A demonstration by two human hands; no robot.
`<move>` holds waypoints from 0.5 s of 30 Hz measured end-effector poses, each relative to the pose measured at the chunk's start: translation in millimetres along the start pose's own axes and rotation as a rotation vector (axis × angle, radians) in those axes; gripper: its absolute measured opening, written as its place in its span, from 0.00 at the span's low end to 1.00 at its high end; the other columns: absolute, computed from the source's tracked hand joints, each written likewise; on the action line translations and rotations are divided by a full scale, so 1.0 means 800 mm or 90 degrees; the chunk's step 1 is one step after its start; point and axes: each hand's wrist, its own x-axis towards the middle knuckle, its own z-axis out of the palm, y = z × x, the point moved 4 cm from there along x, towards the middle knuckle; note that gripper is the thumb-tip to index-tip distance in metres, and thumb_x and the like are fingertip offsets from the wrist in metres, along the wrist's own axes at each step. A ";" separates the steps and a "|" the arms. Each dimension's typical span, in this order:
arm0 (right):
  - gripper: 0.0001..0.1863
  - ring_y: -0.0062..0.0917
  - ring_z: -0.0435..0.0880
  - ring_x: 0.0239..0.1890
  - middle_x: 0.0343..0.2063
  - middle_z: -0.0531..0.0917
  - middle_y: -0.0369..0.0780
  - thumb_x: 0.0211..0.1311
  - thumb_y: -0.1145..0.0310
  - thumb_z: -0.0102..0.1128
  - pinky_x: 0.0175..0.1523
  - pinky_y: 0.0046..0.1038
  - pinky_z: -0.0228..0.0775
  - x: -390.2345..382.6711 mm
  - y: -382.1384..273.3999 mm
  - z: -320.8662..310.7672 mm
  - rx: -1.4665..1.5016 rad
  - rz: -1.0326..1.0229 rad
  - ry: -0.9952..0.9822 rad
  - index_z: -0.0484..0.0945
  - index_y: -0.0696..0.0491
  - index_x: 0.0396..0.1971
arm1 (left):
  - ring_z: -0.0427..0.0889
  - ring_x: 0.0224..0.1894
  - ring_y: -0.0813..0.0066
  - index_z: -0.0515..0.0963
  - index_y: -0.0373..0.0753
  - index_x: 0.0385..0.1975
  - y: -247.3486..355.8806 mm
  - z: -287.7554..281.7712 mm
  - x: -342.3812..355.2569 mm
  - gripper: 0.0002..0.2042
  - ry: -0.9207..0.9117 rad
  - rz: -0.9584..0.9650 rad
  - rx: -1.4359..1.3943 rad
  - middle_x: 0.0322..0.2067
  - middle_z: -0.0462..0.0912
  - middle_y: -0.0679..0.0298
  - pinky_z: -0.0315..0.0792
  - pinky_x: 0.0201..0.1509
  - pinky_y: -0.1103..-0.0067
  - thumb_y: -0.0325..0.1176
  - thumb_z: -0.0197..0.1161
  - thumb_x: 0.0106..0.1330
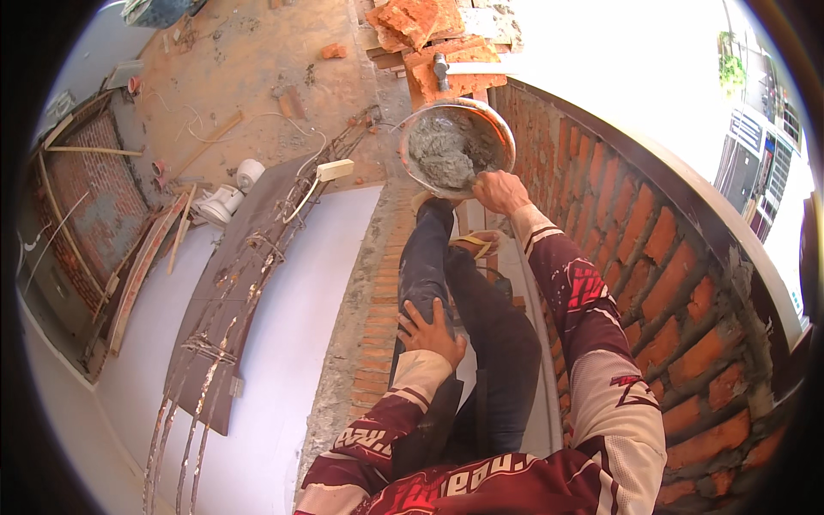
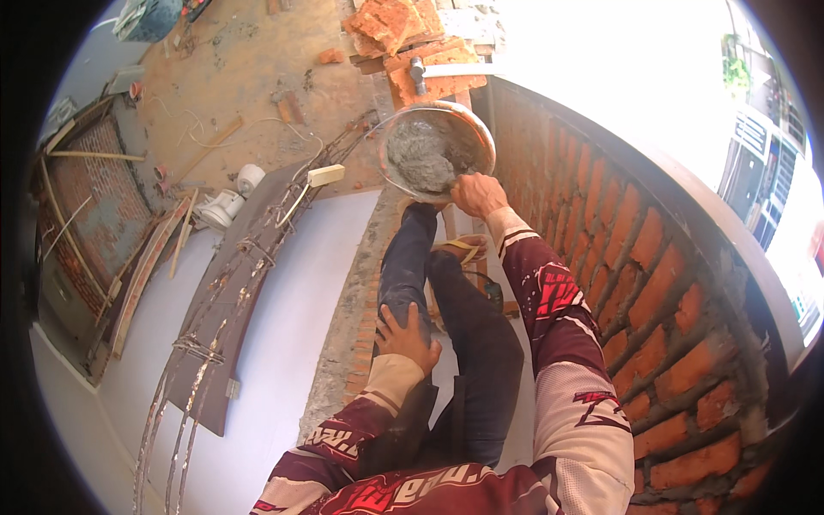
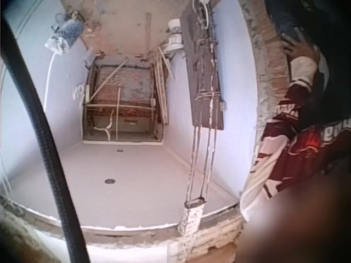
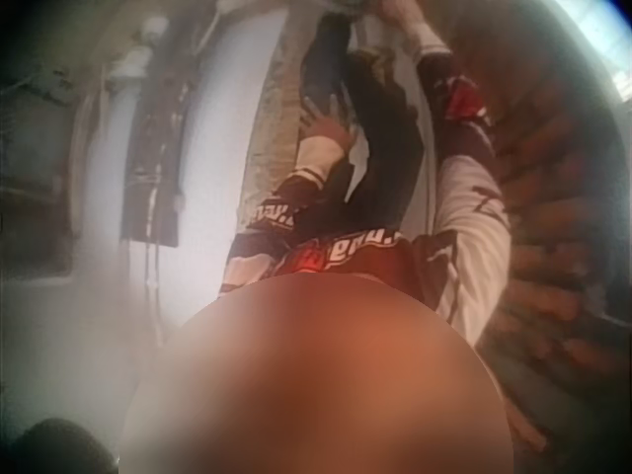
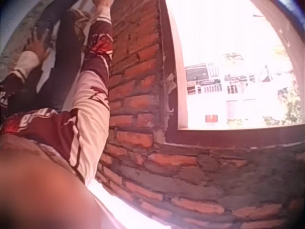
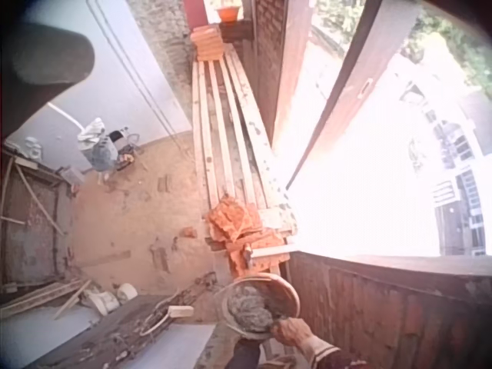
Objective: The person builds a brick wall by placing red bricks and applying cement mortar between them. They use a trowel to scoop mortar from a bucket and spread it on the bricks, then tap and adjust each brick into position.
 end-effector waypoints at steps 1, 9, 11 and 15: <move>0.20 0.51 0.88 0.40 0.33 0.88 0.55 0.65 0.54 0.55 0.49 0.49 0.80 -0.001 0.002 0.002 0.004 -0.001 -0.007 0.87 0.56 0.33 | 0.50 0.74 0.21 0.52 0.47 0.78 0.000 0.000 0.000 0.47 0.000 0.004 -0.004 0.74 0.42 0.29 0.56 0.73 0.44 0.50 0.67 0.59; 0.19 0.50 0.87 0.41 0.35 0.88 0.52 0.62 0.51 0.61 0.49 0.49 0.78 -0.029 0.016 -0.017 0.117 -0.062 0.036 0.86 0.51 0.38 | 0.50 0.74 0.22 0.52 0.48 0.78 -0.006 0.001 0.001 0.46 0.016 0.009 -0.015 0.75 0.41 0.29 0.56 0.73 0.45 0.51 0.67 0.61; 0.18 0.50 0.87 0.41 0.34 0.87 0.52 0.62 0.51 0.62 0.49 0.49 0.78 -0.050 0.015 -0.031 0.156 -0.056 0.053 0.86 0.52 0.38 | 0.50 0.74 0.23 0.52 0.49 0.78 -0.005 0.000 0.001 0.46 0.023 0.009 0.005 0.75 0.41 0.30 0.56 0.73 0.45 0.52 0.67 0.61; 0.18 0.51 0.87 0.39 0.34 0.87 0.53 0.61 0.53 0.63 0.46 0.47 0.79 -0.136 0.000 -0.076 0.250 -0.019 0.117 0.85 0.53 0.38 | 0.47 0.76 0.25 0.52 0.49 0.78 -0.001 -0.002 -0.001 0.45 0.011 -0.002 -0.017 0.76 0.40 0.33 0.53 0.74 0.43 0.53 0.66 0.63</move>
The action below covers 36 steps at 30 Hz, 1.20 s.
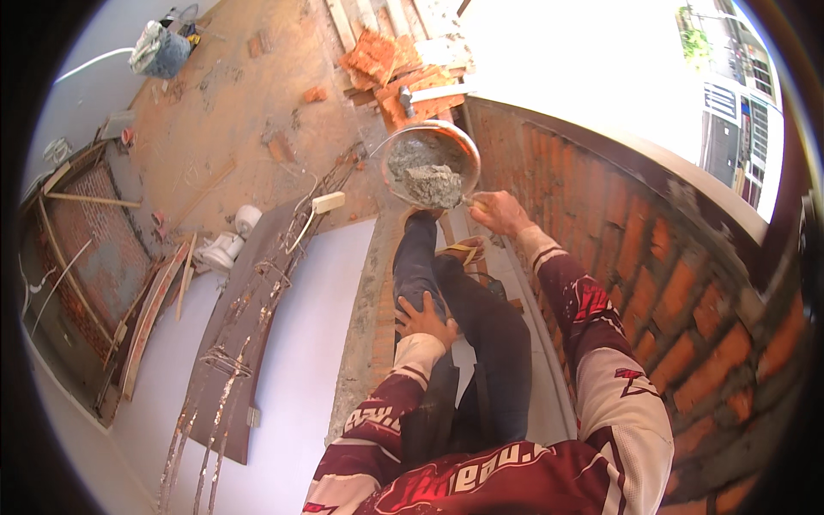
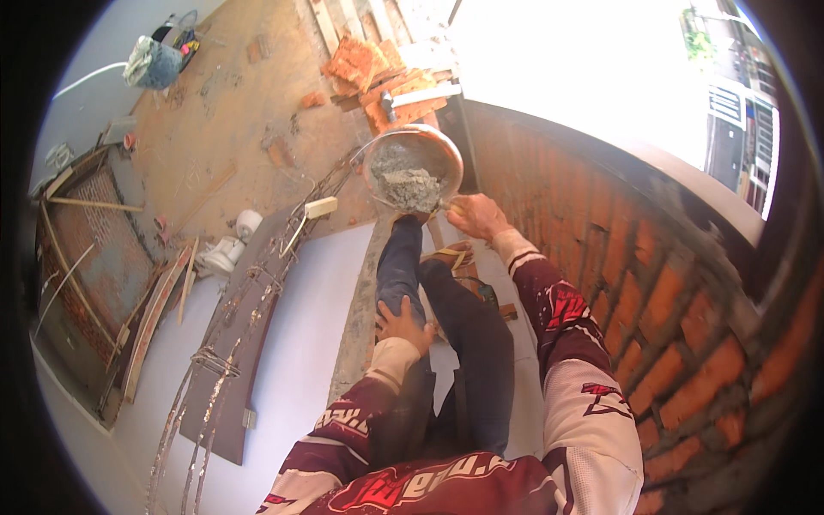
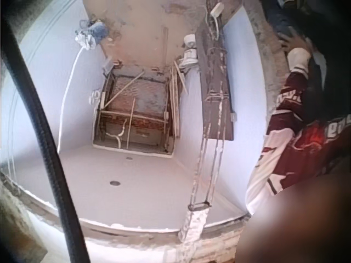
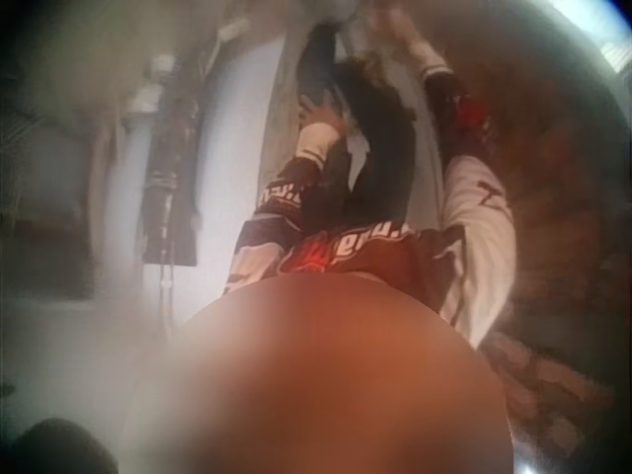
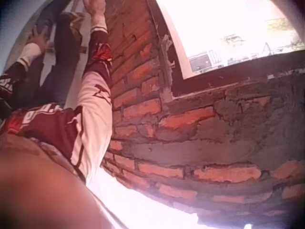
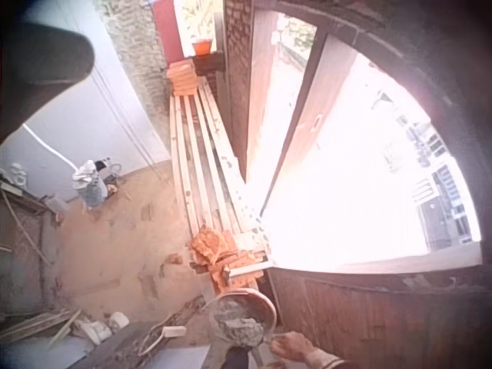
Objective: The person builds a brick wall by placing red bricks and applying cement mortar between them. They use a trowel to scoop mortar from a bucket and spread it on the bricks, then tap and adjust each brick into position.
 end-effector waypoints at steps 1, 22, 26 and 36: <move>0.18 0.51 0.87 0.39 0.34 0.87 0.52 0.60 0.53 0.64 0.46 0.46 0.79 -0.027 -0.015 -0.015 0.030 0.013 0.027 0.86 0.53 0.39 | 0.48 0.76 0.26 0.53 0.49 0.78 0.001 0.000 -0.001 0.45 -0.003 0.003 -0.014 0.77 0.40 0.34 0.53 0.74 0.44 0.53 0.66 0.63; 0.17 0.42 0.85 0.30 0.26 0.86 0.44 0.61 0.56 0.69 0.36 0.38 0.75 -0.899 -0.421 -0.388 0.054 0.096 0.468 0.86 0.53 0.41 | 0.87 0.36 0.54 0.81 0.32 0.46 -0.075 -0.233 0.001 0.21 0.231 0.320 0.223 0.35 0.88 0.50 0.78 0.41 0.63 0.46 0.68 0.66; 0.20 0.34 0.87 0.30 0.29 0.88 0.45 0.55 0.62 0.75 0.38 0.33 0.77 -1.066 -0.448 -0.386 0.100 0.184 0.543 0.86 0.59 0.43 | 0.87 0.36 0.59 0.84 0.36 0.49 0.000 -0.266 -0.014 0.20 0.230 0.344 0.336 0.36 0.90 0.55 0.78 0.45 0.64 0.47 0.68 0.67; 0.21 0.19 0.80 0.22 0.18 0.79 0.34 0.56 0.55 0.71 0.28 0.26 0.72 -1.333 -0.410 -0.313 0.087 0.433 0.877 0.87 0.61 0.29 | 0.87 0.37 0.60 0.84 0.36 0.48 0.202 -0.274 -0.124 0.20 0.161 0.492 0.241 0.36 0.90 0.55 0.78 0.45 0.64 0.46 0.68 0.66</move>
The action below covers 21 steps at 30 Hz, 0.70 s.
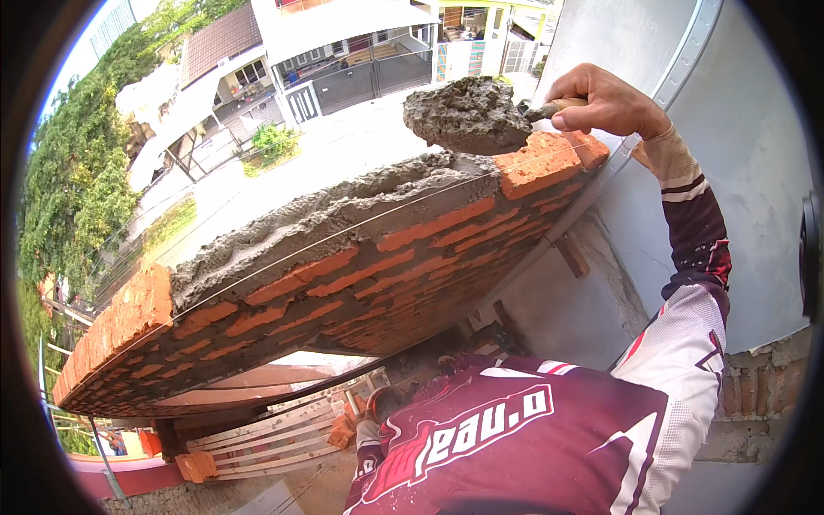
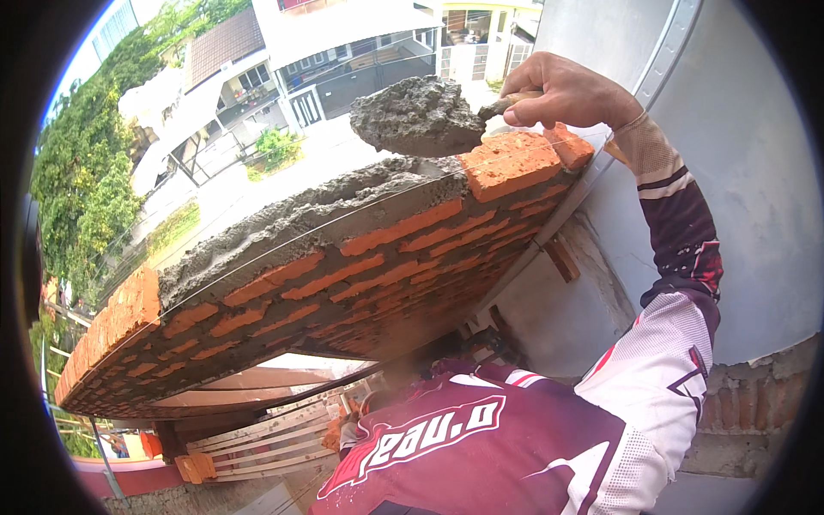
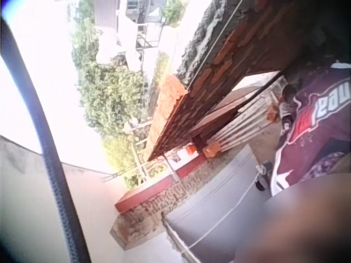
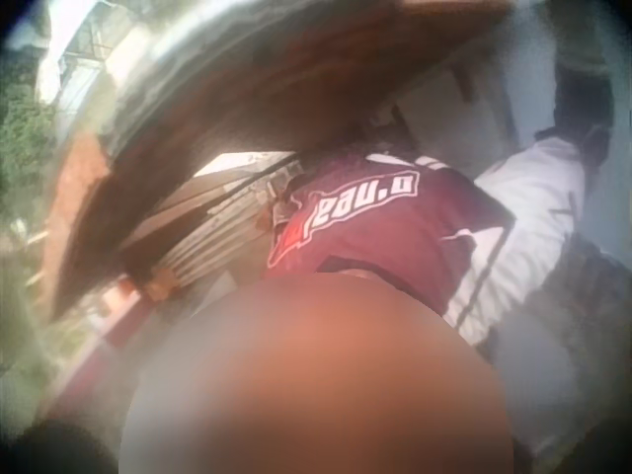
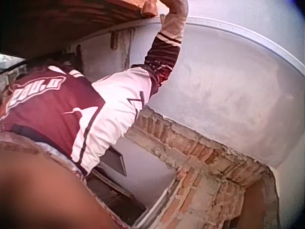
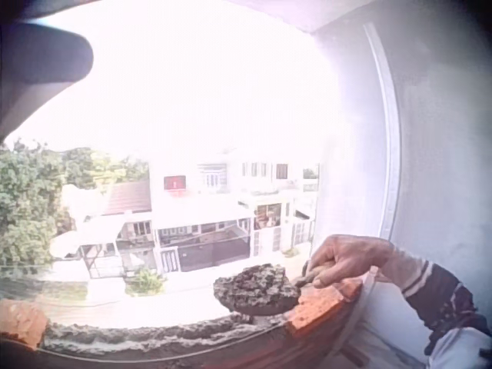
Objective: The person builds a brick wall by placing red bricks and applying cement mortar between them. They use a trowel to scoop mortar from a bucket and spread it on the bricks, then tap and adjust each brick into position.
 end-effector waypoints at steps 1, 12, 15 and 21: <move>0.20 0.19 0.81 0.23 0.18 0.78 0.34 0.55 0.56 0.70 0.29 0.27 0.73 -0.003 0.022 -0.001 -0.049 0.029 0.023 0.86 0.62 0.29 | 0.87 0.37 0.60 0.84 0.36 0.48 0.011 -0.003 0.002 0.20 0.000 0.007 0.003 0.36 0.90 0.55 0.78 0.45 0.64 0.46 0.68 0.66; 0.06 0.33 0.84 0.32 0.28 0.80 0.37 0.57 0.65 0.65 0.40 0.35 0.76 -0.084 0.096 0.011 -0.570 -0.065 0.314 0.81 0.49 0.34 | 0.87 0.37 0.60 0.84 0.36 0.48 0.009 -0.008 -0.008 0.20 -0.018 -0.019 0.085 0.36 0.90 0.55 0.78 0.45 0.64 0.46 0.69 0.66; 0.05 0.35 0.85 0.32 0.30 0.80 0.38 0.60 0.67 0.63 0.40 0.38 0.76 -0.085 0.076 -0.005 -0.595 -0.030 0.303 0.80 0.50 0.34 | 0.87 0.37 0.60 0.84 0.36 0.48 0.003 -0.010 -0.008 0.20 -0.018 -0.019 0.096 0.36 0.90 0.55 0.78 0.45 0.64 0.46 0.69 0.66; 0.07 0.40 0.88 0.38 0.33 0.87 0.44 0.57 0.67 0.65 0.44 0.39 0.80 -0.058 0.048 -0.016 -0.591 0.278 0.065 0.84 0.53 0.34 | 0.87 0.37 0.60 0.84 0.36 0.48 0.009 -0.013 0.002 0.20 -0.020 -0.011 0.093 0.37 0.90 0.55 0.78 0.45 0.64 0.46 0.69 0.66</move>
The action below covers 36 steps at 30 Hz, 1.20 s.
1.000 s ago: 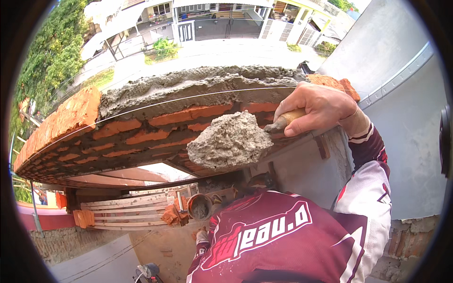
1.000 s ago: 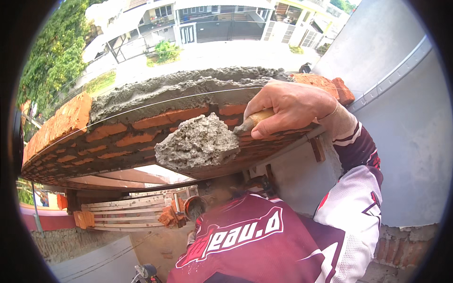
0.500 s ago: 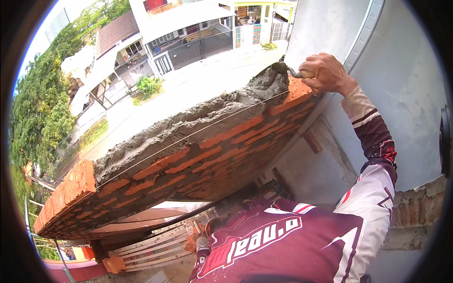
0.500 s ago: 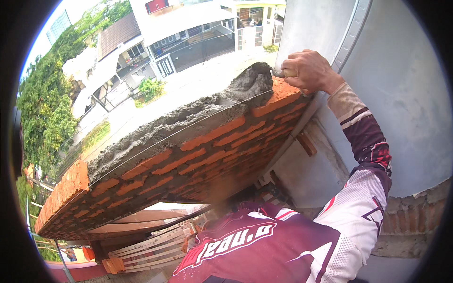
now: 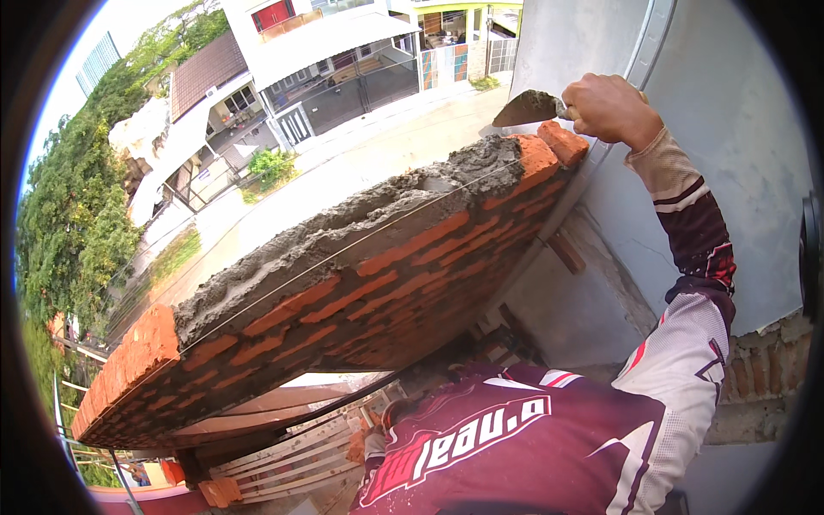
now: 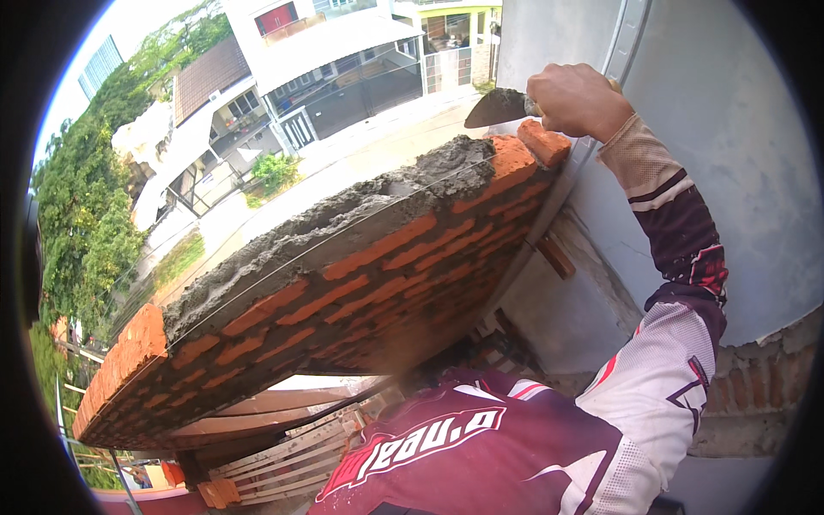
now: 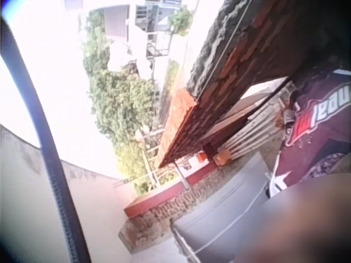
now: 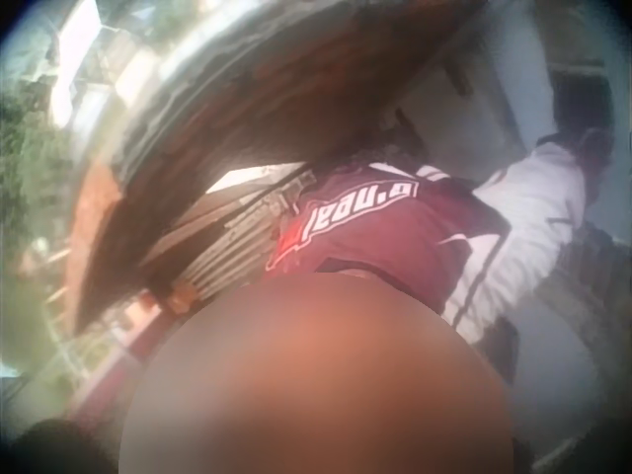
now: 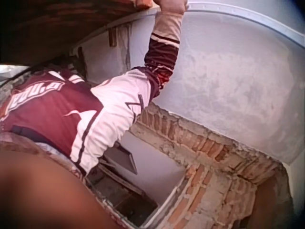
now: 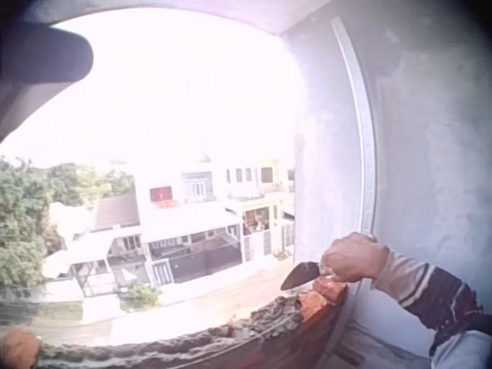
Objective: The person builds a brick wall by placing red bricks and applying cement mortar between them. They use a trowel to scoop mortar from a bucket and spread it on the bricks, then tap and adjust each brick into position.
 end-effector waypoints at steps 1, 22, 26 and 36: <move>0.08 0.41 0.88 0.38 0.33 0.88 0.45 0.56 0.67 0.65 0.44 0.39 0.80 -0.003 -0.006 -0.004 -0.026 0.001 -0.023 0.84 0.54 0.33 | 0.87 0.37 0.60 0.84 0.36 0.48 0.002 0.001 0.001 0.20 -0.001 0.003 -0.004 0.37 0.90 0.55 0.78 0.45 0.64 0.45 0.69 0.66; 0.02 0.23 0.88 0.37 0.31 0.82 0.34 0.62 0.69 0.63 0.40 0.30 0.74 -0.041 -0.135 -0.051 -0.152 -0.259 0.424 0.81 0.47 0.34 | 0.87 0.37 0.60 0.84 0.36 0.48 -0.003 0.022 -0.008 0.19 -0.023 -0.003 -0.022 0.37 0.90 0.55 0.78 0.46 0.64 0.44 0.69 0.66; 0.02 0.22 0.84 0.35 0.31 0.81 0.32 0.62 0.66 0.62 0.43 0.28 0.72 -0.051 -0.113 -0.017 -0.194 -0.285 0.493 0.78 0.44 0.31 | 0.87 0.37 0.60 0.84 0.35 0.48 -0.008 0.018 -0.009 0.19 -0.024 -0.004 -0.015 0.37 0.90 0.55 0.78 0.46 0.64 0.44 0.69 0.66; 0.05 0.26 0.84 0.40 0.34 0.82 0.36 0.61 0.67 0.64 0.47 0.31 0.74 -0.049 0.016 0.021 -0.190 -0.151 0.270 0.80 0.46 0.37 | 0.87 0.37 0.60 0.84 0.35 0.48 -0.008 0.014 -0.001 0.19 -0.027 0.002 -0.003 0.37 0.90 0.55 0.78 0.46 0.64 0.44 0.70 0.66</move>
